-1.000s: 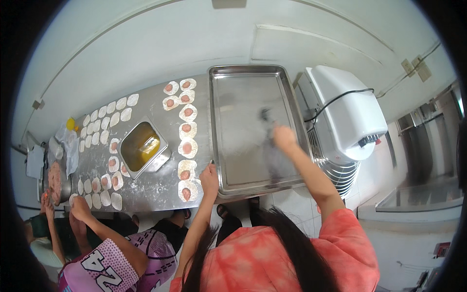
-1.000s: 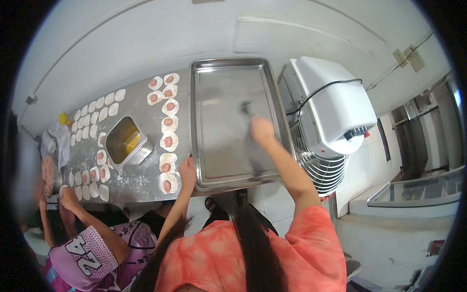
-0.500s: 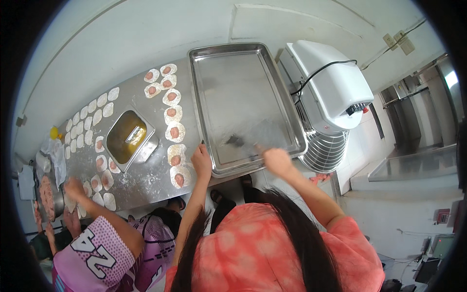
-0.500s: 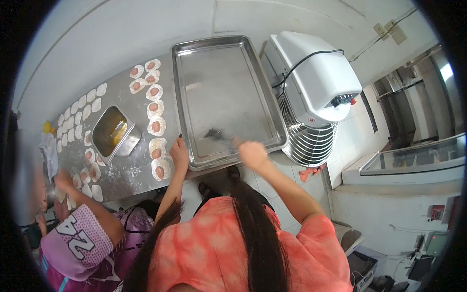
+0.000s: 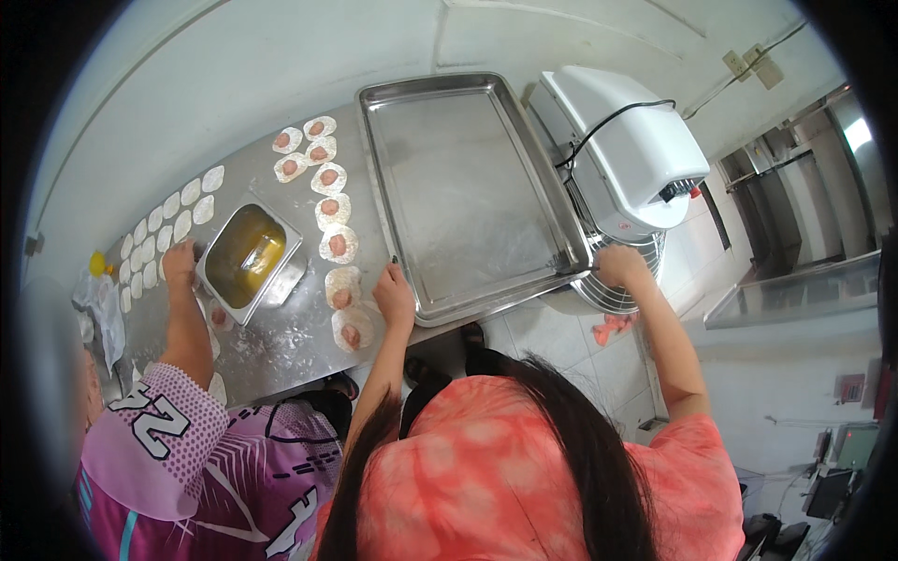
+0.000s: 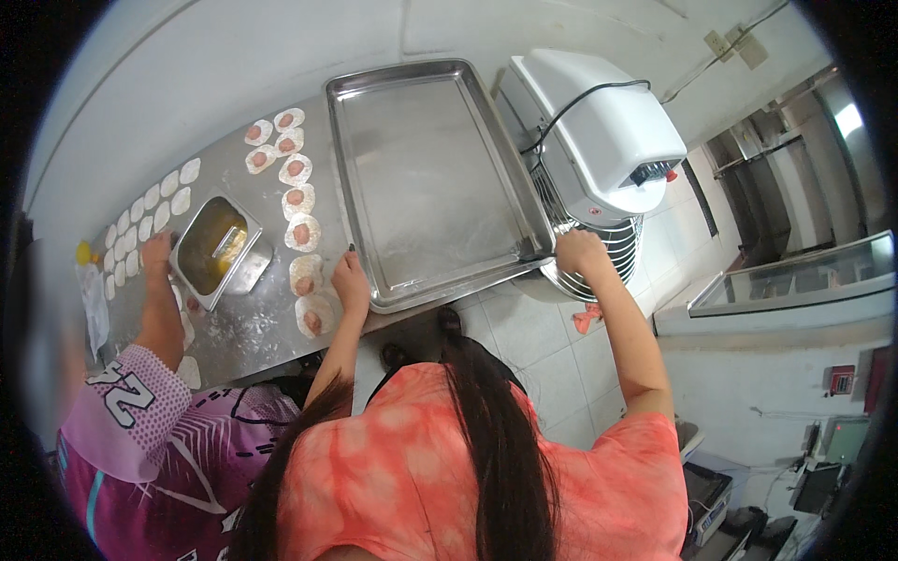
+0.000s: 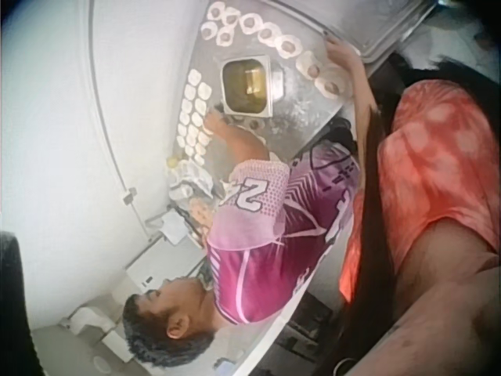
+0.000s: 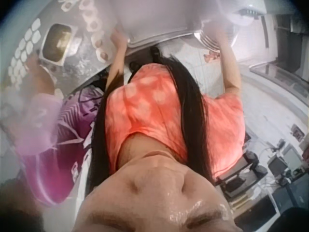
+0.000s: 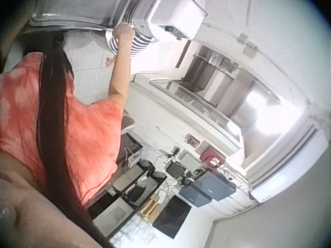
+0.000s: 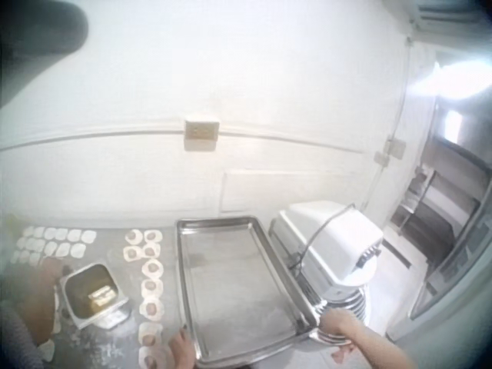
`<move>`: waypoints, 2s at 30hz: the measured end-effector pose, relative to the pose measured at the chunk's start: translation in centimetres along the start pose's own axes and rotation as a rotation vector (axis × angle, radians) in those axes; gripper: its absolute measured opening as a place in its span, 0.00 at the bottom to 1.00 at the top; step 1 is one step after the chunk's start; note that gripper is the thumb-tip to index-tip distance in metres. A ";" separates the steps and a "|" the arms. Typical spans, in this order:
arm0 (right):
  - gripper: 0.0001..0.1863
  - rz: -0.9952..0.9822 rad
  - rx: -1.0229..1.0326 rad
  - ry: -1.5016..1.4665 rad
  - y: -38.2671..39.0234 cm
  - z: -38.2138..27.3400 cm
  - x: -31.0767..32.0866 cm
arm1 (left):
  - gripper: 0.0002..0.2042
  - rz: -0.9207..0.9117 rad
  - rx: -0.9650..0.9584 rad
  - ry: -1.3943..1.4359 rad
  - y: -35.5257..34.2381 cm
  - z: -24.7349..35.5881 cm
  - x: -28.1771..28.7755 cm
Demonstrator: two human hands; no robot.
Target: The person prepares dumplings by placing filling onto dough circles, folding them, and arranging them on a metal tray. They also brush a tray with liquid using a brush. Another person works alongside, performing similar tasks.
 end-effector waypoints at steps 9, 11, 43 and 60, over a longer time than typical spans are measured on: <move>0.14 0.370 0.445 -0.174 -2.2 -19.3 5.2 | 0.17 0.016 -0.009 -0.079 -0.2 -0.1 0.3; 0.12 0.547 0.376 -0.253 -8.3 -20.8 6.6 | 0.17 0.005 -0.013 -0.079 0.0 -0.2 -0.2; 0.16 0.331 0.923 -0.264 -5.8 -16.0 2.6 | 0.18 0.067 0.083 -0.275 -0.2 0.9 0.3; 0.11 0.617 0.111 -0.383 -38.7 -12.4 16.4 | 0.19 0.170 0.243 -0.215 2.1 1.6 -0.7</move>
Point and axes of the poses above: each hand's wrist, its own y-axis away from the middle knuckle, its own x-axis out of the back of the hand, z = x × y, the point moved 4 cm from there along -y, towards the middle knuckle, and after that the axes turned 5 degrees about -x, right-handed, at the moved point
